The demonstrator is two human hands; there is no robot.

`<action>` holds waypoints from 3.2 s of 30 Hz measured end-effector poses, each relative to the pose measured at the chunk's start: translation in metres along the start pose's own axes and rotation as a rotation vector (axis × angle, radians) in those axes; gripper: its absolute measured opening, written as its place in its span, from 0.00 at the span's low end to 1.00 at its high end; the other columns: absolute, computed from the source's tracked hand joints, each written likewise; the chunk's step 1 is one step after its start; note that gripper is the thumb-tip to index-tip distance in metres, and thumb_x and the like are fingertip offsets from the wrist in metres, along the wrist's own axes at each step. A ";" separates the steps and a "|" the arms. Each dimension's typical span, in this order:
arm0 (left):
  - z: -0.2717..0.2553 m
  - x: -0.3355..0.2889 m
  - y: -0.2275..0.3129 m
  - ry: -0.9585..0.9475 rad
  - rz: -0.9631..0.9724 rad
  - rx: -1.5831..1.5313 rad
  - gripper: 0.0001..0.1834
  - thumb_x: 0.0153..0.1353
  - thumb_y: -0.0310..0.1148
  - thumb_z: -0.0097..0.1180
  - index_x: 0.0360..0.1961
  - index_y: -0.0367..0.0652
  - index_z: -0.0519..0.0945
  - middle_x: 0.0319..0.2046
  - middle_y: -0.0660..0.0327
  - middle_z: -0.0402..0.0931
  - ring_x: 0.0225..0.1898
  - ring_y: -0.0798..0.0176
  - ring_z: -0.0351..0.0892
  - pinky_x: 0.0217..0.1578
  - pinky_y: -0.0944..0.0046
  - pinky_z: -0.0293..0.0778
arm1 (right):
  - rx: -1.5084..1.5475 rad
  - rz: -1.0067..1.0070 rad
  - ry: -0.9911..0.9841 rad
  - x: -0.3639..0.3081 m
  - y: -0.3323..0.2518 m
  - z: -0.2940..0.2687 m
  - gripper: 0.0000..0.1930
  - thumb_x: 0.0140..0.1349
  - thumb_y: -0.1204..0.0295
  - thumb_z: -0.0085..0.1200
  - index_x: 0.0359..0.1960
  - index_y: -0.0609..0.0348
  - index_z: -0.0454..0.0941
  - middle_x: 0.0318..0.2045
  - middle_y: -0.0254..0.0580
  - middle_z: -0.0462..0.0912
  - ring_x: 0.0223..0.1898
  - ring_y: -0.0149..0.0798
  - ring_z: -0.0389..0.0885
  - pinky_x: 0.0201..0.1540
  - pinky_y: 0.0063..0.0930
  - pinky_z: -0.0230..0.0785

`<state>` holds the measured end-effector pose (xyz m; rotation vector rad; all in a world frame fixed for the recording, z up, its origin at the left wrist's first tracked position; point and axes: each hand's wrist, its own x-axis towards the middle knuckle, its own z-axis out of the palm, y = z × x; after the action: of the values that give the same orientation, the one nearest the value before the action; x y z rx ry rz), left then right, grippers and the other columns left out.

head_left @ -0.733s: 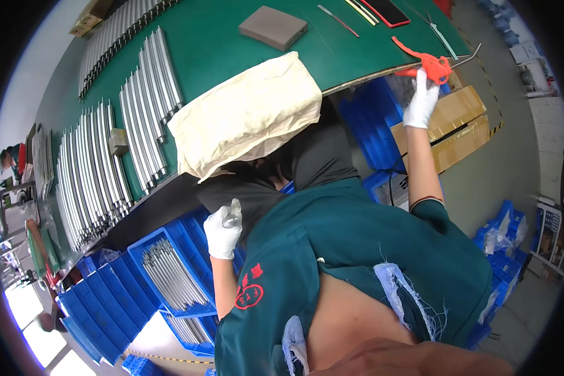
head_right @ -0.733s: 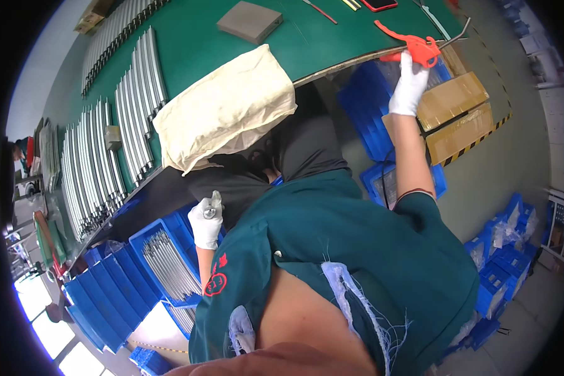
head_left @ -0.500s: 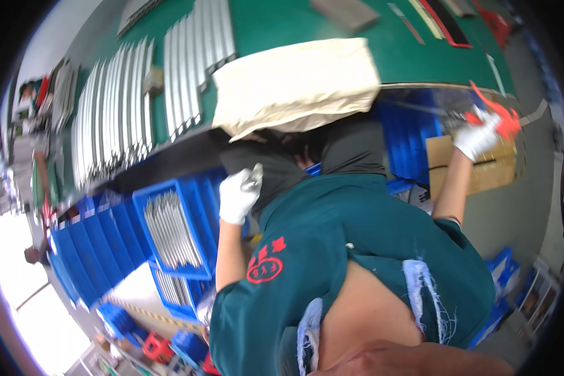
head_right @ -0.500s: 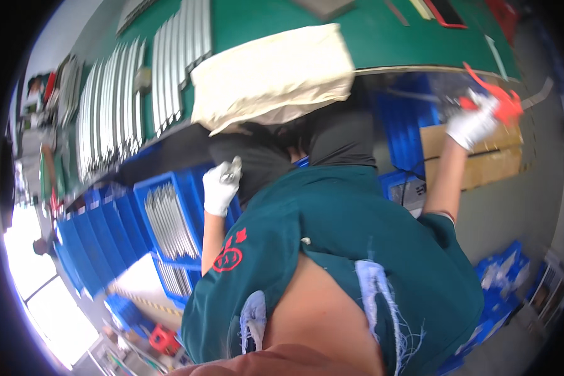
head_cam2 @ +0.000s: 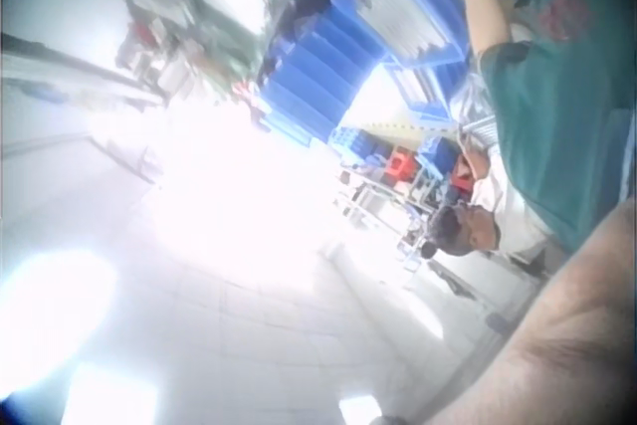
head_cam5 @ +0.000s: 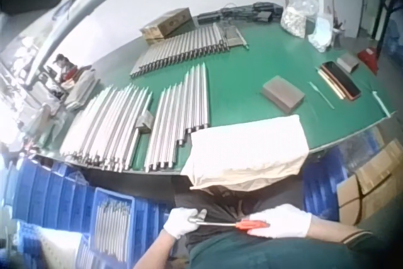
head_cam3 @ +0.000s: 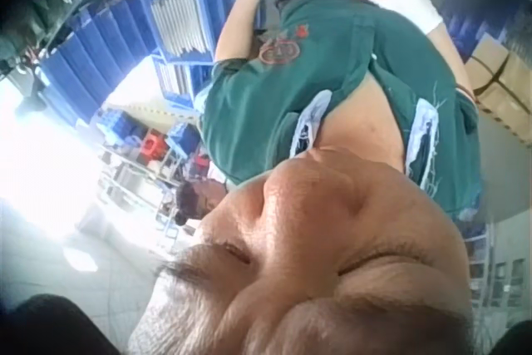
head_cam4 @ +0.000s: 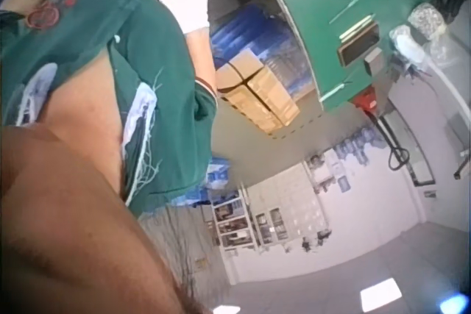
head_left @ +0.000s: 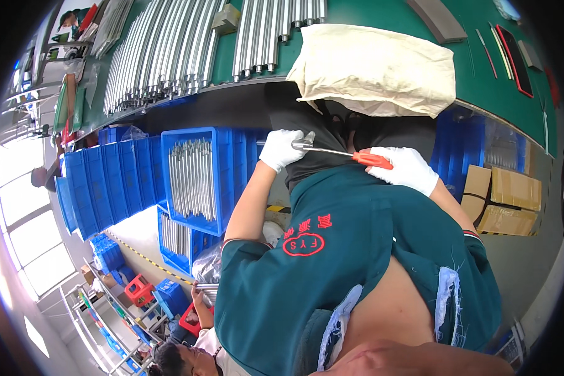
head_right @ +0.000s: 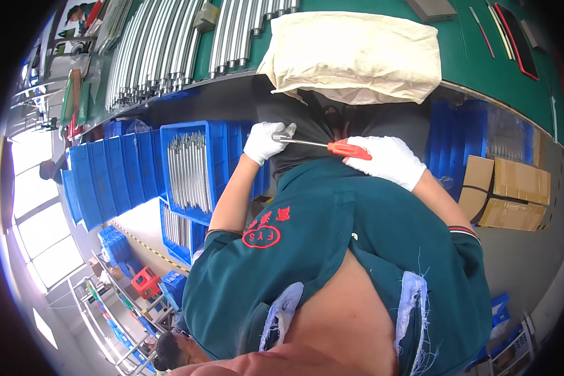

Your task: The person processes metal cylinders one at a time by scraping their ends with a hand tool, smoothing them with an abrasive block, blowing air into them with an air blow gun, and wiping them by hand.

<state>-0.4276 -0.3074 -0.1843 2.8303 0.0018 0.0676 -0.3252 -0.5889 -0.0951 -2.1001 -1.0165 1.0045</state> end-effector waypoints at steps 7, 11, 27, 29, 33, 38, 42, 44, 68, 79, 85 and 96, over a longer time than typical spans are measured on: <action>0.002 -0.006 -0.006 0.014 0.051 -0.016 0.20 0.54 0.42 0.54 0.08 0.48 0.69 0.09 0.56 0.69 0.15 0.50 0.73 0.17 0.56 0.68 | -0.158 0.072 -0.004 -0.005 -0.014 -0.009 0.19 0.55 0.56 0.54 0.47 0.48 0.75 0.31 0.45 0.81 0.33 0.50 0.79 0.37 0.35 0.71; 0.004 -0.005 -0.009 0.010 0.058 -0.025 0.20 0.53 0.41 0.55 0.08 0.48 0.68 0.09 0.56 0.69 0.14 0.50 0.72 0.17 0.55 0.68 | -0.158 0.058 0.050 -0.006 -0.009 -0.007 0.20 0.55 0.52 0.52 0.46 0.46 0.74 0.29 0.45 0.80 0.30 0.50 0.79 0.35 0.37 0.70; 0.008 -0.008 -0.012 0.027 0.091 -0.031 0.21 0.54 0.40 0.54 0.08 0.47 0.66 0.09 0.56 0.68 0.14 0.50 0.72 0.17 0.56 0.68 | -0.164 0.160 -0.106 -0.003 -0.020 -0.018 0.22 0.58 0.51 0.47 0.48 0.49 0.73 0.34 0.47 0.81 0.35 0.51 0.79 0.40 0.38 0.69; 0.009 -0.008 -0.012 0.033 0.096 -0.030 0.22 0.55 0.38 0.55 0.07 0.46 0.66 0.09 0.55 0.68 0.14 0.50 0.72 0.16 0.55 0.67 | -0.166 0.152 -0.083 -0.004 -0.019 -0.017 0.22 0.58 0.51 0.47 0.48 0.50 0.73 0.34 0.47 0.81 0.36 0.51 0.79 0.40 0.38 0.69; 0.007 -0.007 -0.010 0.041 0.097 -0.029 0.20 0.53 0.40 0.56 0.09 0.47 0.68 0.10 0.55 0.69 0.15 0.50 0.73 0.17 0.56 0.68 | -0.107 0.137 -0.073 -0.007 -0.015 -0.017 0.23 0.57 0.50 0.47 0.48 0.50 0.73 0.34 0.47 0.81 0.36 0.51 0.79 0.40 0.38 0.69; 0.009 -0.007 -0.009 0.046 0.078 -0.001 0.17 0.51 0.39 0.57 0.10 0.48 0.69 0.10 0.54 0.70 0.15 0.49 0.73 0.19 0.55 0.70 | -0.041 -0.028 0.028 -0.016 -0.008 -0.023 0.24 0.54 0.48 0.50 0.46 0.51 0.76 0.38 0.46 0.80 0.38 0.49 0.78 0.44 0.36 0.68; 0.007 -0.004 -0.005 0.141 0.121 -0.101 0.19 0.54 0.38 0.55 0.09 0.47 0.69 0.09 0.53 0.69 0.14 0.49 0.73 0.18 0.55 0.70 | 0.298 -0.106 0.215 -0.028 -0.009 -0.037 0.24 0.53 0.57 0.58 0.49 0.54 0.75 0.42 0.45 0.80 0.42 0.42 0.79 0.48 0.29 0.69; 0.008 -0.001 -0.001 0.064 0.053 -0.044 0.19 0.54 0.38 0.55 0.09 0.47 0.70 0.10 0.53 0.70 0.15 0.49 0.73 0.19 0.55 0.70 | 0.503 -0.036 0.276 -0.041 -0.013 -0.051 0.20 0.51 0.71 0.59 0.48 0.61 0.76 0.41 0.43 0.81 0.41 0.34 0.80 0.45 0.23 0.70; 0.005 -0.001 0.001 0.030 -0.003 -0.011 0.18 0.55 0.40 0.53 0.10 0.47 0.71 0.12 0.53 0.71 0.16 0.49 0.73 0.20 0.55 0.70 | 0.498 -0.092 1.992 -0.052 0.170 -0.087 0.13 0.61 0.75 0.50 0.47 0.61 0.68 0.36 0.36 0.74 0.35 0.28 0.72 0.40 0.24 0.67; -0.027 -0.025 0.033 0.230 -0.198 -0.264 0.15 0.49 0.32 0.58 0.09 0.46 0.70 0.09 0.54 0.67 0.13 0.49 0.69 0.17 0.57 0.66 | 0.793 -0.050 0.282 0.037 -0.003 0.014 0.13 0.56 0.74 0.56 0.43 0.63 0.77 0.26 0.32 0.75 0.24 0.21 0.70 0.28 0.16 0.64; -0.022 -0.046 0.034 0.188 -0.394 -0.807 0.12 0.44 0.39 0.61 0.19 0.42 0.75 0.16 0.55 0.72 0.19 0.52 0.73 0.22 0.61 0.67 | 0.292 -0.536 0.027 0.105 -0.068 0.027 0.17 0.47 0.71 0.63 0.41 0.56 0.79 0.24 0.37 0.71 0.24 0.35 0.71 0.29 0.27 0.65; -0.007 -0.059 0.015 0.371 -0.417 -0.901 0.22 0.38 0.50 0.68 0.17 0.43 0.74 0.14 0.60 0.71 0.16 0.58 0.70 0.21 0.63 0.64 | 0.096 -0.505 -0.125 0.138 -0.084 0.047 0.14 0.50 0.60 0.58 0.37 0.52 0.79 0.28 0.37 0.74 0.30 0.41 0.77 0.32 0.32 0.69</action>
<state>-0.4870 -0.3200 -0.1760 1.8397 0.5044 0.3878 -0.3378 -0.4220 -0.1081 -1.5975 -1.4366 0.9068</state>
